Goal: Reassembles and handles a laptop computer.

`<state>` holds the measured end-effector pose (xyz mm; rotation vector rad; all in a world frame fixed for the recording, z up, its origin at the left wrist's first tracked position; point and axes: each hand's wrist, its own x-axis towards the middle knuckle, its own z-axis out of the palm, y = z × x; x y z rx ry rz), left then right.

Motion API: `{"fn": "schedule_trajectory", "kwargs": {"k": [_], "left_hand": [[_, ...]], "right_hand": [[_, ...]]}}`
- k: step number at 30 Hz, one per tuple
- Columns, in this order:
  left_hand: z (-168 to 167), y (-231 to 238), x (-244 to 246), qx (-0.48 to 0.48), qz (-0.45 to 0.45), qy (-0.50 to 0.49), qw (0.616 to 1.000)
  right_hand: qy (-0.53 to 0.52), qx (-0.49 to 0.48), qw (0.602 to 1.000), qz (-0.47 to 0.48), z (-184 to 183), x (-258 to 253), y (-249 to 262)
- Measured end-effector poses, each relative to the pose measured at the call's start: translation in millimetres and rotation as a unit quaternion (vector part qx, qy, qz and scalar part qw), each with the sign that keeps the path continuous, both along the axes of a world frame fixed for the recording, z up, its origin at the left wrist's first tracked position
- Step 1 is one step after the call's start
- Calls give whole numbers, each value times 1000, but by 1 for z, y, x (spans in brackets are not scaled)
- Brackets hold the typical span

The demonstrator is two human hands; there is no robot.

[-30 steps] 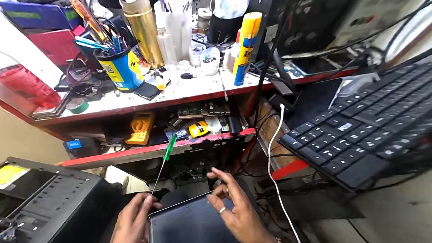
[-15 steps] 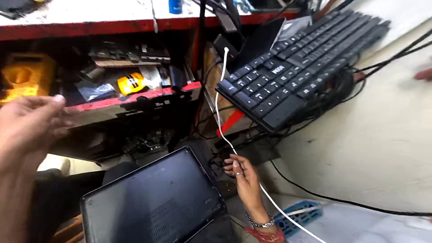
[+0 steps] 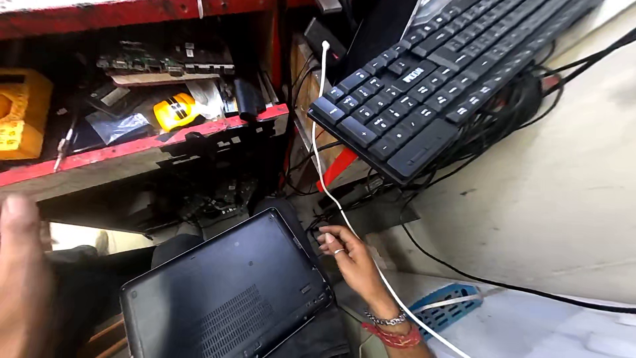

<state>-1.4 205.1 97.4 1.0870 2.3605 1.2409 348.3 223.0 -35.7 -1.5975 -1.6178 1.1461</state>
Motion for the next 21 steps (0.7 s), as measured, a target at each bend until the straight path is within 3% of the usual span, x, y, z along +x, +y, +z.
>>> {"fn": "schedule_trajectory", "kwargs": {"k": [3, 6, 8, 11, 14, 17, 21], "left_hand": [[-93, -68, -59, -66, -54, 1, 996], [-133, -118, -36, -185, -24, -107, 977], [-144, -132, -19, -193, 20, -174, 965], [-138, -130, -12, -126, 48, -199, 971], [-112, -127, -6, -48, 10, -107, 993], [-77, -112, -1, 13, 25, -14, 999], [-59, -81, 4, 184, 85, -35, 979]], "right_hand": [[-90, -51, 991, 90, -16, -14, 9], [-151, -72, 977, 133, -24, -32, 17], [-160, -87, 971, 152, -20, -40, 20], [-97, -126, 978, 138, -19, -41, 23], [16, -139, 989, 55, 2, -43, 15], [163, -63, 984, -22, 32, -43, 6], [315, 54, 948, -9, 60, -42, 19]]}}
